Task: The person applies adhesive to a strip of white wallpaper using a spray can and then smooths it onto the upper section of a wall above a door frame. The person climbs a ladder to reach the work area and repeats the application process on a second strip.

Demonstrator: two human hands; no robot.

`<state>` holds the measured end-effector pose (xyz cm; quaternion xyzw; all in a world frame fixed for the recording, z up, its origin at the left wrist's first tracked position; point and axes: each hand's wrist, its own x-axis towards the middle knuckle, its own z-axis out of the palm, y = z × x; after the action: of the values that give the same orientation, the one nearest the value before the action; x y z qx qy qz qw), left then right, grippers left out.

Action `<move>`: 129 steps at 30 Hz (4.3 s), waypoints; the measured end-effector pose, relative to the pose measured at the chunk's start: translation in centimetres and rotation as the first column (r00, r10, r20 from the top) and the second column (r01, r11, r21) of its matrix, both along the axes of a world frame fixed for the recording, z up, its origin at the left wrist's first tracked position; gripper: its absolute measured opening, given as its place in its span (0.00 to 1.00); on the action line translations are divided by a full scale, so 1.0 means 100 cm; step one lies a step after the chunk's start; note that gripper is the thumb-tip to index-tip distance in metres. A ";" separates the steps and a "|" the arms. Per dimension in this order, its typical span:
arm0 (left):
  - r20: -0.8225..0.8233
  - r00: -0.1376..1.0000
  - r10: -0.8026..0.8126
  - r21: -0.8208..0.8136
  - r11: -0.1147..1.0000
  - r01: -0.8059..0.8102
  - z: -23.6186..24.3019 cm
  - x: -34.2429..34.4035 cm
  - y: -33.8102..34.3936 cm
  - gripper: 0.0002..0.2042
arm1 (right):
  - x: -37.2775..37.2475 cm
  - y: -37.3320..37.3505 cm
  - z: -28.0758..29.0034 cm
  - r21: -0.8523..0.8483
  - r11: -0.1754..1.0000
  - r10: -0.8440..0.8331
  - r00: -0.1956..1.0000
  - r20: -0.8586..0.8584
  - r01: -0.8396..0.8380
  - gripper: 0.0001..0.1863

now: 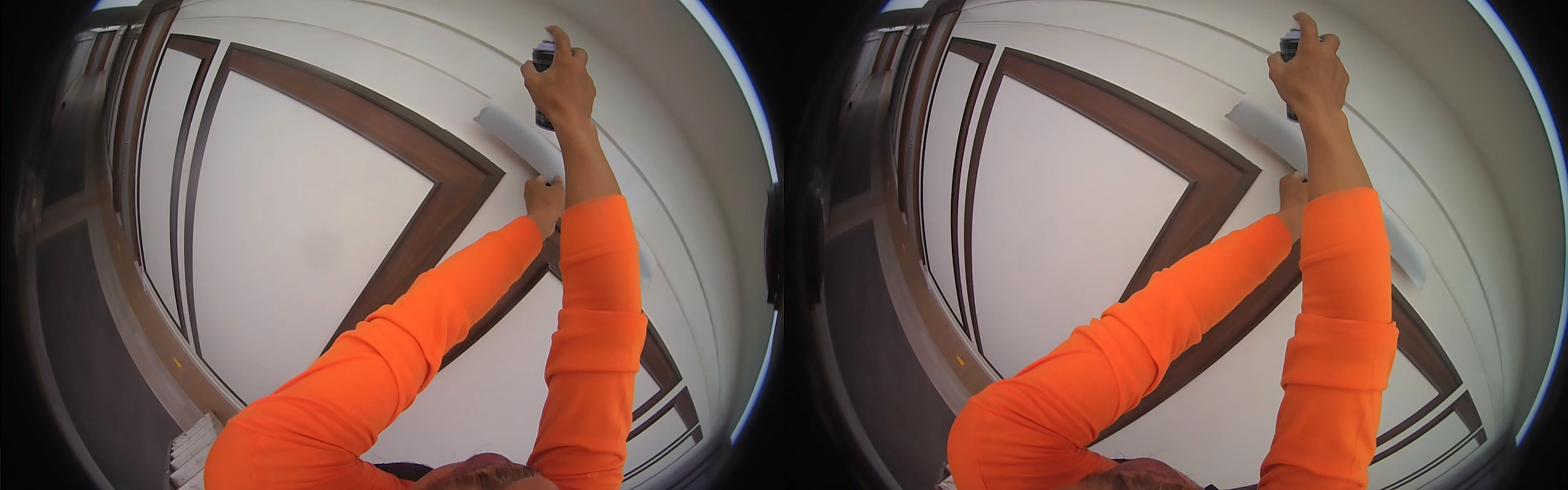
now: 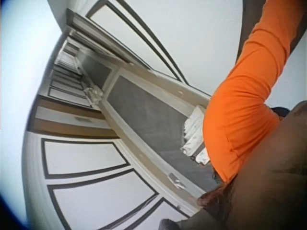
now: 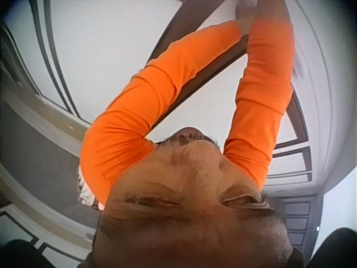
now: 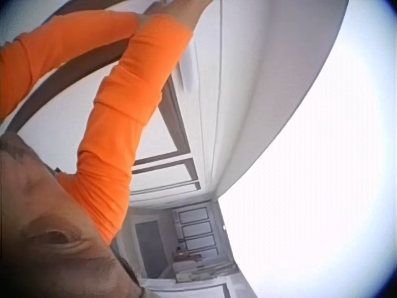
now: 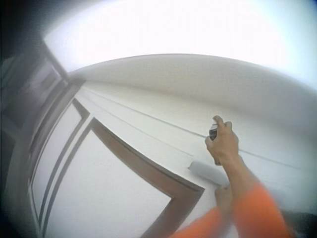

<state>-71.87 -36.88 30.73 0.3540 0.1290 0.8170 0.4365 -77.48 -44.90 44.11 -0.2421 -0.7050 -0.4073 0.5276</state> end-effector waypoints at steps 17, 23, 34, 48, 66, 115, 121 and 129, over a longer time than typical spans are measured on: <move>-0.060 0.961 0.270 0.087 0.960 -0.264 -0.010 0.010 0.014 0.21 | -0.043 0.007 0.007 -0.052 0.998 0.028 0.999 0.024 -0.027 0.38; 0.154 0.965 0.213 0.154 0.959 -0.237 0.000 0.017 0.083 0.22 | -0.056 -0.002 0.008 -0.032 0.998 0.059 0.998 0.026 -0.058 0.38; 0.008 0.969 0.249 0.051 0.967 -0.249 0.000 0.011 0.066 0.17 | -0.031 0.008 0.011 -0.042 0.999 0.021 0.999 -0.050 -0.023 0.38; 0.057 0.997 0.043 -0.006 0.999 -0.043 0.000 0.006 0.012 0.12 | 0.009 0.010 0.015 0.012 1.000 0.016 0.996 -0.092 -0.015 0.37; 0.057 0.996 -0.071 0.035 0.997 0.069 0.003 -0.002 0.001 0.10 | 0.060 0.001 -0.017 0.039 0.995 -0.090 0.991 0.099 0.086 0.35; 0.051 0.998 -0.025 0.070 0.997 0.022 0.002 -0.003 0.003 0.09 | 0.062 0.022 -0.030 0.134 0.986 -0.113 0.987 0.115 0.098 0.35; 0.064 0.998 -0.025 0.079 0.997 0.020 0.001 -0.001 -0.005 0.08 | 0.067 0.023 -0.032 0.109 0.991 -0.084 0.990 0.116 0.072 0.35; 0.024 1.000 0.015 0.035 0.999 -0.016 0.000 -0.002 -0.007 0.08 | 0.054 0.025 -0.032 0.133 0.990 -0.053 0.992 0.118 0.037 0.36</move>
<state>-72.04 -37.55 30.70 0.3509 0.1124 0.8266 0.4253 -72.06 -42.41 40.96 -0.1977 -0.7019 -0.4783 0.4893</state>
